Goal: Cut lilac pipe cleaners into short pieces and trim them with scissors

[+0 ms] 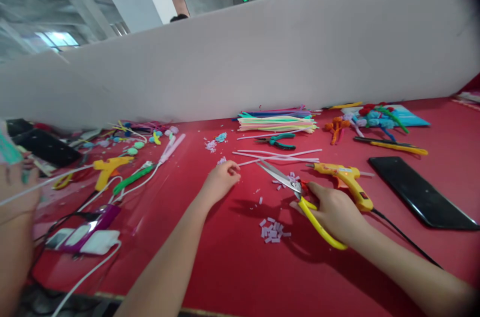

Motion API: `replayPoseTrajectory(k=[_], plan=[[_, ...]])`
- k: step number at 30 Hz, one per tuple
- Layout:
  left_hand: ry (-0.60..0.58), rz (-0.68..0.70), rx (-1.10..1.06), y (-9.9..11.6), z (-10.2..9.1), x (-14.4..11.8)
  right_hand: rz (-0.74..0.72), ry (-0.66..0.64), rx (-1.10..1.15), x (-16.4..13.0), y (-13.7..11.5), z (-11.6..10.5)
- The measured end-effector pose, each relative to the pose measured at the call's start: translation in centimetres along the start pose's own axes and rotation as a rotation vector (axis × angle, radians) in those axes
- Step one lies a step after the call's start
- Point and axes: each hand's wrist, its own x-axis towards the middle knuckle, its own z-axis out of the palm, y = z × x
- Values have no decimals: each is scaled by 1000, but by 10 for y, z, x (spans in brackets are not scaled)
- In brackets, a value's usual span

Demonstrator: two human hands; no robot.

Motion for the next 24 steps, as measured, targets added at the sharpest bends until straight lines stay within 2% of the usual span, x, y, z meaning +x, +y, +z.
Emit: replayPoseTrajectory(k=[5,12,18,24], plan=[[41,23,179,-19,-20,29,-6,16,25,0,1,-2],[3,64,313,-24,-10,38,-56,44,18,-3,1,0],[34,66,258,-28,-7,39,-62,62,-4,-4,2,-1],[166,18,48,-30,-7,52,-73,69,-12,-3,2,-1]])
